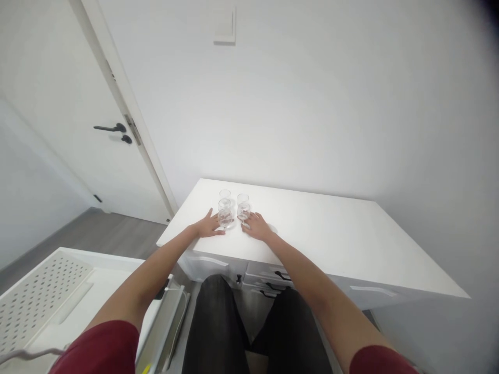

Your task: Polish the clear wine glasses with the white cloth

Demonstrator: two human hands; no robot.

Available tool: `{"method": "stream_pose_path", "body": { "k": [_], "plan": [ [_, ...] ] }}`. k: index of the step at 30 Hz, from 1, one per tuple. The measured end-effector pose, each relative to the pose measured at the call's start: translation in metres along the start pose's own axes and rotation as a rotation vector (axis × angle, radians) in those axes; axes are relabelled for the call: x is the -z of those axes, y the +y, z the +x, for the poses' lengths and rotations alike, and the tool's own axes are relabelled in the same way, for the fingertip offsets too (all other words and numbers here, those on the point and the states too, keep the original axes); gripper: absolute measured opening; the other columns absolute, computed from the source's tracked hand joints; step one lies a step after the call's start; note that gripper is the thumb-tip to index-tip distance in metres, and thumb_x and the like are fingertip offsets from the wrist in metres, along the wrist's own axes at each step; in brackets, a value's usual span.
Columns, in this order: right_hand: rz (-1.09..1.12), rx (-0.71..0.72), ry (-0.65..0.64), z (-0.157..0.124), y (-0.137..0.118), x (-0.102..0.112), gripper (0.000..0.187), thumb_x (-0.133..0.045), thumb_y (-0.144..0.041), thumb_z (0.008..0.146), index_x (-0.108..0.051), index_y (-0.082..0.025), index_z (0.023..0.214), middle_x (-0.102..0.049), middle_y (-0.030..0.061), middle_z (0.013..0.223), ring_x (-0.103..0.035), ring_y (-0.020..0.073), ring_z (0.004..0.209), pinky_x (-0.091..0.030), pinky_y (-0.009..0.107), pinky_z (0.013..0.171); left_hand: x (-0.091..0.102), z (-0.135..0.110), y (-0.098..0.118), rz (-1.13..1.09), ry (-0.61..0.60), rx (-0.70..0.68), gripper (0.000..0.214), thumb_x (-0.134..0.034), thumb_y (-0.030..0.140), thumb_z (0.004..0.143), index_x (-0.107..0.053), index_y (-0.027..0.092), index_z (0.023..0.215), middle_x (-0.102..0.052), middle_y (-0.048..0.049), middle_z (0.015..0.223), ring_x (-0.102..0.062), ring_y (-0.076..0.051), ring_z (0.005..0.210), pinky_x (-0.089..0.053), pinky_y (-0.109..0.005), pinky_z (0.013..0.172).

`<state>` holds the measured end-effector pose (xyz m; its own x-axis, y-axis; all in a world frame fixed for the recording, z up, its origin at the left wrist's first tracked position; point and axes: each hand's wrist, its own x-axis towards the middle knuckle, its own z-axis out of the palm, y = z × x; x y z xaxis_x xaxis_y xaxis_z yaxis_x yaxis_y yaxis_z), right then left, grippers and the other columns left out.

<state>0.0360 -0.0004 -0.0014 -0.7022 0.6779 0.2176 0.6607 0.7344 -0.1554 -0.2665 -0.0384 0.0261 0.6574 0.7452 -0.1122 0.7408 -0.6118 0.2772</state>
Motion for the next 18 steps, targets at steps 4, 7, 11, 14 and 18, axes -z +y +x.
{"method": "stream_pose_path", "body": {
  "k": [4, 7, 11, 14, 18],
  "plan": [
    [0.013, 0.011, -0.005, 0.015, -0.008, -0.005, 0.039, -0.064, -0.041, 0.102, -0.065, -0.022, 0.136, -0.057, 0.0112, 0.151, -0.054, 0.0311, 0.138, -0.042, 0.059, 0.117, -0.001, 0.000, 0.001, -0.011, 0.019, 0.001, 0.072, -0.039, 0.073, 0.100, -0.025, 0.043, 0.165, -0.024, -0.0072, 0.174, -0.015, -0.035, 0.164, 0.006, -0.072, 0.125],
    [0.026, 0.001, -0.024, 0.018, -0.009, -0.007, 0.038, -0.056, -0.043, 0.105, -0.067, -0.025, 0.137, -0.055, 0.0103, 0.157, -0.045, 0.0321, 0.148, -0.030, 0.060, 0.123, 0.000, -0.001, 0.001, -0.016, 0.030, -0.005, 0.071, -0.039, 0.071, 0.101, -0.024, 0.043, 0.165, -0.026, -0.0071, 0.174, -0.016, -0.034, 0.164, 0.005, -0.071, 0.126],
    [0.036, -0.009, -0.045, 0.017, -0.008, -0.008, 0.041, -0.047, -0.046, 0.106, -0.070, -0.028, 0.136, -0.055, 0.0082, 0.159, -0.042, 0.0317, 0.151, -0.027, 0.057, 0.124, -0.001, -0.003, 0.001, -0.008, 0.046, -0.002, 0.070, -0.038, 0.070, 0.102, -0.025, 0.043, 0.165, -0.026, -0.0079, 0.174, -0.016, -0.035, 0.164, 0.007, -0.073, 0.124],
    [0.039, -0.017, -0.049, 0.016, -0.009, -0.006, 0.043, -0.046, -0.046, 0.106, -0.069, -0.029, 0.138, -0.053, 0.0077, 0.160, -0.042, 0.0317, 0.151, -0.026, 0.057, 0.124, -0.001, -0.003, 0.002, 0.002, 0.056, 0.010, 0.068, -0.036, 0.070, 0.102, -0.029, 0.043, 0.164, -0.027, -0.0079, 0.174, -0.017, -0.036, 0.163, 0.008, -0.076, 0.121],
    [0.052, -0.022, -0.048, 0.012, -0.010, -0.002, 0.048, -0.044, -0.052, 0.107, -0.062, -0.032, 0.146, -0.046, 0.0065, 0.166, -0.042, 0.0303, 0.152, -0.027, 0.055, 0.125, 0.000, -0.008, 0.006, 0.008, 0.053, 0.025, 0.066, -0.031, 0.071, 0.103, -0.028, 0.045, 0.164, -0.028, -0.0070, 0.174, -0.017, -0.036, 0.163, 0.007, -0.076, 0.122]
  ]
}}
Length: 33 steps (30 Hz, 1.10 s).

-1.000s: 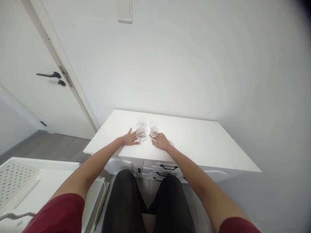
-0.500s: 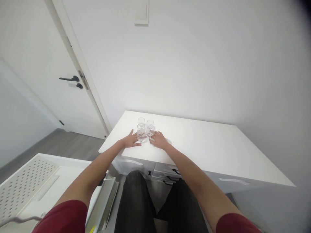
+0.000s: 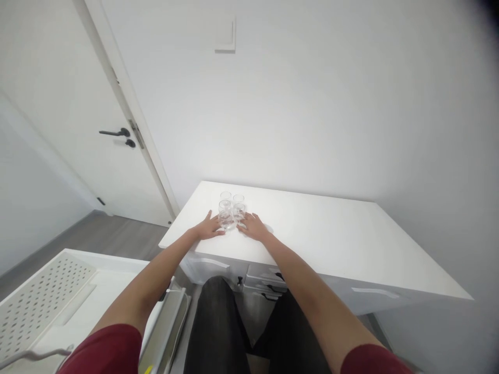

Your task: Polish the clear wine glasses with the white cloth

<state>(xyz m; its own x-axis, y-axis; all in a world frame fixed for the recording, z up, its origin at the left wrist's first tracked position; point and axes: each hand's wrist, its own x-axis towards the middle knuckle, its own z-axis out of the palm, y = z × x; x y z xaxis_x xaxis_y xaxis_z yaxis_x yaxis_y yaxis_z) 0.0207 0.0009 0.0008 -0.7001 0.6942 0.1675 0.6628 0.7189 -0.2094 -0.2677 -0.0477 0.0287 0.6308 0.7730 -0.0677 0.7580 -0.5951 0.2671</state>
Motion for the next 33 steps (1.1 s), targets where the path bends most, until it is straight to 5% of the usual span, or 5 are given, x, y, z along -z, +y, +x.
{"method": "stream_pose_path", "body": {
  "k": [11, 18, 24, 29, 33],
  "plan": [
    [0.011, 0.033, 0.006, -0.060, 0.031, 0.016, 0.066, -0.039, -0.061, 0.106, -0.039, -0.030, 0.164, -0.029, 0.0061, 0.174, -0.042, 0.0288, 0.153, -0.032, 0.045, 0.125, -0.004, -0.032, 0.013, -0.059, 0.181, 0.116, 0.067, -0.039, 0.074, 0.099, -0.054, 0.037, 0.153, -0.043, -0.0062, 0.168, -0.033, -0.033, 0.158, -0.006, -0.065, 0.128],
    [-0.049, 0.007, 0.007, -0.116, 0.079, 0.039, 0.058, -0.042, -0.056, 0.105, -0.052, -0.028, 0.155, -0.053, 0.0055, 0.161, -0.051, 0.0264, 0.143, -0.039, 0.040, 0.118, 0.000, -0.058, 0.033, -0.189, 0.897, 0.503, 0.052, -0.030, 0.050, 0.105, -0.071, 0.022, 0.090, -0.075, -0.0135, 0.108, -0.063, -0.028, 0.114, -0.042, -0.050, 0.110],
    [-0.193, -0.267, 0.208, -0.142, 0.087, 0.046, 0.046, -0.041, -0.046, 0.106, -0.069, -0.016, 0.125, -0.062, 0.0224, 0.129, -0.053, 0.0378, 0.119, -0.040, 0.051, 0.100, -0.028, -0.040, 0.130, -0.511, 1.496, 0.796, 0.056, -0.009, 0.047, 0.108, -0.051, 0.023, 0.082, -0.056, -0.0031, 0.071, -0.054, -0.019, 0.070, -0.046, -0.034, 0.073],
    [-0.192, -0.252, 0.195, -0.139, 0.083, 0.044, 0.036, -0.042, -0.036, 0.107, -0.074, -0.020, 0.103, -0.064, 0.0178, 0.110, -0.052, 0.0327, 0.103, -0.040, 0.045, 0.092, -0.069, 0.023, 0.212, -1.011, 1.293, 0.621, 0.043, -0.048, 0.061, 0.100, -0.058, 0.021, 0.091, -0.057, 0.0032, 0.061, -0.050, -0.012, 0.052, -0.041, -0.022, 0.052],
    [-0.130, -0.221, 0.160, -0.139, 0.087, 0.046, 0.037, -0.040, -0.034, 0.108, -0.074, -0.020, 0.101, -0.064, 0.0161, 0.106, -0.054, 0.0297, 0.101, -0.041, 0.041, 0.088, -0.074, 0.056, 0.213, -1.334, 1.070, 0.535, 0.054, -0.067, 0.064, 0.089, -0.054, 0.021, 0.118, -0.073, -0.0024, 0.076, -0.061, -0.013, 0.052, -0.048, -0.021, 0.047]
  ]
}}
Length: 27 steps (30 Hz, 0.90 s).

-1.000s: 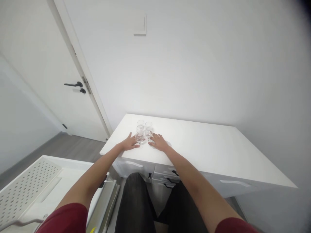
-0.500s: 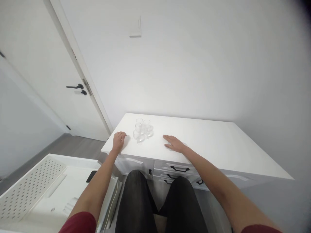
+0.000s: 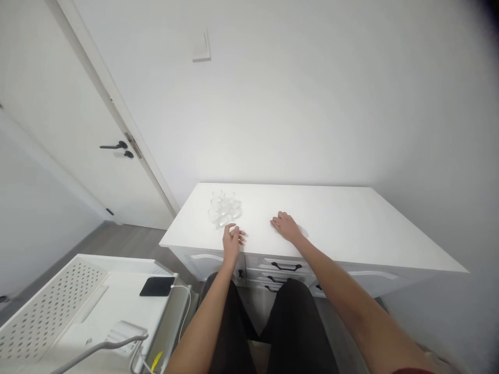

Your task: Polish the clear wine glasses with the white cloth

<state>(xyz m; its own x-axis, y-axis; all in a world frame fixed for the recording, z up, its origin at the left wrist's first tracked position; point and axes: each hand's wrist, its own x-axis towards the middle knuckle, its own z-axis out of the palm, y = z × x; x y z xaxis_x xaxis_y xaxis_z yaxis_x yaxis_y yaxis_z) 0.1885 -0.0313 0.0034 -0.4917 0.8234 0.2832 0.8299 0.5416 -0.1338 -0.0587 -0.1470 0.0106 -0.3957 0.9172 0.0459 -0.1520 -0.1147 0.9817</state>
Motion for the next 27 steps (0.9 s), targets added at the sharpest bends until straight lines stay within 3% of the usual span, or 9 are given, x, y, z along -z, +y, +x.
{"method": "stream_pose_path", "body": {
  "k": [4, 8, 11, 13, 17, 20, 24, 27],
  "plan": [
    [0.104, 0.031, -0.019, -0.001, 0.003, 0.001, 0.035, -0.044, -0.038, 0.108, -0.072, -0.023, 0.094, -0.065, 0.0111, 0.102, -0.059, 0.0259, 0.098, -0.042, 0.036, 0.085, 0.000, 0.024, -0.001, -0.147, -0.079, 0.139, 0.082, -0.069, 0.063, 0.089, -0.027, 0.027, 0.150, -0.077, -0.0065, 0.092, -0.069, -0.016, 0.060, -0.056, -0.025, 0.048],
    [0.229, -0.003, 0.030, -0.002, 0.003, 0.001, 0.027, -0.053, -0.043, 0.103, -0.070, -0.024, 0.095, -0.069, 0.0085, 0.100, -0.063, 0.0253, 0.097, -0.044, 0.037, 0.088, -0.001, 0.041, 0.000, -0.244, -0.063, 0.193, 0.095, -0.074, 0.050, 0.090, -0.011, 0.030, 0.158, -0.077, -0.0072, 0.098, -0.070, -0.015, 0.062, -0.057, -0.023, 0.049],
    [0.341, -0.079, 0.099, -0.008, 0.008, 0.003, 0.022, -0.051, -0.035, 0.100, -0.068, -0.023, 0.108, -0.072, 0.0073, 0.099, -0.067, 0.0246, 0.092, -0.047, 0.038, 0.088, -0.004, 0.050, 0.002, -0.298, -0.073, 0.210, 0.106, -0.080, 0.040, 0.088, -0.005, 0.034, 0.162, -0.078, -0.0073, 0.100, -0.070, -0.013, 0.060, -0.055, -0.020, 0.048],
    [0.426, -0.131, 0.143, -0.018, 0.013, 0.005, 0.030, -0.050, -0.025, 0.095, -0.064, -0.023, 0.121, -0.075, 0.0062, 0.103, -0.069, 0.0236, 0.092, -0.050, 0.038, 0.088, -0.005, 0.055, 0.003, -0.344, -0.089, 0.221, 0.109, -0.081, 0.037, 0.088, -0.002, 0.036, 0.163, -0.078, -0.0081, 0.103, -0.071, -0.013, 0.061, -0.056, -0.019, 0.049],
    [0.579, -0.189, 0.182, -0.048, 0.021, 0.011, 0.057, -0.056, -0.014, 0.076, -0.062, -0.027, 0.131, -0.076, 0.0054, 0.123, -0.070, 0.0258, 0.111, -0.052, 0.040, 0.100, -0.005, 0.061, 0.004, -0.451, -0.153, 0.247, 0.096, -0.080, 0.036, 0.089, -0.017, 0.038, 0.160, -0.076, -0.0107, 0.118, -0.074, -0.012, 0.068, -0.057, -0.017, 0.054],
    [0.675, -0.228, 0.216, -0.063, 0.016, 0.013, 0.049, -0.061, -0.020, 0.073, -0.070, -0.026, 0.120, -0.074, 0.0067, 0.129, -0.067, 0.0292, 0.118, -0.049, 0.045, 0.107, -0.007, 0.061, 0.004, -0.520, -0.192, 0.256, 0.078, -0.079, 0.044, 0.090, -0.033, 0.036, 0.153, -0.073, -0.0121, 0.128, -0.075, -0.012, 0.073, -0.055, -0.016, 0.053],
    [0.790, -0.431, 0.365, -0.071, -0.001, 0.018, 0.018, -0.065, -0.034, 0.080, -0.072, -0.026, 0.094, -0.077, 0.0099, 0.105, -0.066, 0.0326, 0.106, -0.049, 0.046, 0.099, -0.014, 0.055, 0.011, -0.611, -0.198, 0.257, 0.056, -0.070, 0.063, 0.091, -0.053, 0.031, 0.134, -0.067, -0.0110, 0.140, -0.076, -0.016, 0.090, -0.060, -0.020, 0.062],
    [0.922, -0.626, 0.509, -0.076, -0.024, 0.023, 0.026, -0.059, -0.049, 0.088, -0.066, -0.025, 0.083, -0.069, 0.0069, 0.079, -0.063, 0.0291, 0.086, -0.049, 0.039, 0.079, -0.023, 0.043, 0.023, -0.654, -0.206, 0.276, 0.051, -0.065, 0.071, 0.090, -0.060, 0.028, 0.117, -0.064, -0.0081, 0.143, -0.074, -0.019, 0.107, -0.062, -0.025, 0.074]
  ]
}}
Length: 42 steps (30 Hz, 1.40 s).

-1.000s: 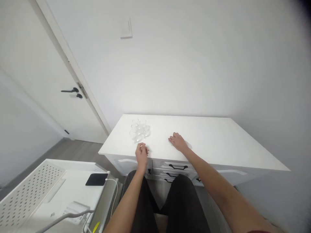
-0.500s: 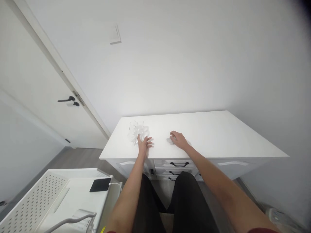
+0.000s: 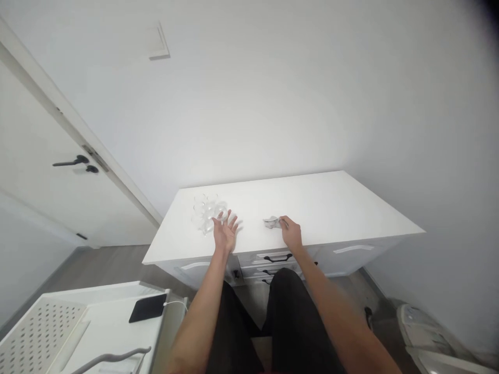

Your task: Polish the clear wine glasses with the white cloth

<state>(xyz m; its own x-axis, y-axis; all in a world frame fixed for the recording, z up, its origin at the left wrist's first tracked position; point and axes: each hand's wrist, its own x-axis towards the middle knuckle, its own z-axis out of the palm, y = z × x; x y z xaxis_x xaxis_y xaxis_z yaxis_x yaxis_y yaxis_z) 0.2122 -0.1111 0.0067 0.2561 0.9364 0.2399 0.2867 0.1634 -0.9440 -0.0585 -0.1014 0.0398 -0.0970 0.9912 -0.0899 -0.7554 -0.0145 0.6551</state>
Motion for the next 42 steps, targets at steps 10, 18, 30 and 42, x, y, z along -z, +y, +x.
{"method": "stream_pose_path", "body": {
  "k": [10, 18, 30, 42],
  "plan": [
    [0.624, -0.374, -0.098, -0.076, -0.085, -0.034, 0.049, -0.059, -0.071, 0.088, -0.061, -0.023, 0.083, -0.058, 0.0013, 0.066, -0.048, 0.0161, 0.056, -0.038, 0.029, 0.047, -0.056, -0.090, -0.024, 0.367, 0.105, 0.019, 0.062, -0.091, 0.047, 0.074, -0.051, 0.026, 0.117, -0.061, -0.0045, 0.114, -0.073, -0.020, 0.095, -0.064, -0.033, 0.078],
    [0.753, -0.336, -0.265, -0.108, -0.144, -0.020, 0.034, -0.085, -0.047, 0.078, -0.066, -0.025, 0.096, -0.064, -0.0029, 0.076, -0.053, 0.0139, 0.063, -0.041, 0.025, 0.057, -0.055, -0.113, 0.000, 0.401, 0.106, -0.197, 0.069, -0.093, 0.023, 0.066, -0.049, 0.028, 0.118, -0.059, -0.0024, 0.114, -0.067, -0.012, 0.086, -0.059, -0.023, 0.073],
    [0.818, -0.369, -0.297, -0.138, -0.156, -0.025, 0.031, -0.082, -0.050, 0.082, -0.071, -0.023, 0.091, -0.070, -0.0002, 0.080, -0.064, 0.0194, 0.076, -0.049, 0.030, 0.071, -0.047, -0.145, 0.040, 0.492, -0.046, -0.255, 0.068, -0.091, 0.021, 0.068, -0.048, 0.029, 0.120, -0.062, 0.0002, 0.112, -0.068, -0.009, 0.076, -0.056, -0.023, 0.074],
    [0.862, -0.397, -0.030, -0.131, -0.125, -0.008, 0.032, -0.084, -0.044, 0.074, -0.076, -0.022, 0.096, -0.080, 0.0071, 0.091, -0.074, 0.0306, 0.092, -0.057, 0.040, 0.076, -0.050, -0.131, 0.024, 0.558, 0.016, -0.225, 0.071, -0.091, 0.018, 0.062, -0.049, 0.027, 0.118, -0.062, -0.0002, 0.110, -0.067, -0.009, 0.069, -0.060, -0.026, 0.068]
  ]
}}
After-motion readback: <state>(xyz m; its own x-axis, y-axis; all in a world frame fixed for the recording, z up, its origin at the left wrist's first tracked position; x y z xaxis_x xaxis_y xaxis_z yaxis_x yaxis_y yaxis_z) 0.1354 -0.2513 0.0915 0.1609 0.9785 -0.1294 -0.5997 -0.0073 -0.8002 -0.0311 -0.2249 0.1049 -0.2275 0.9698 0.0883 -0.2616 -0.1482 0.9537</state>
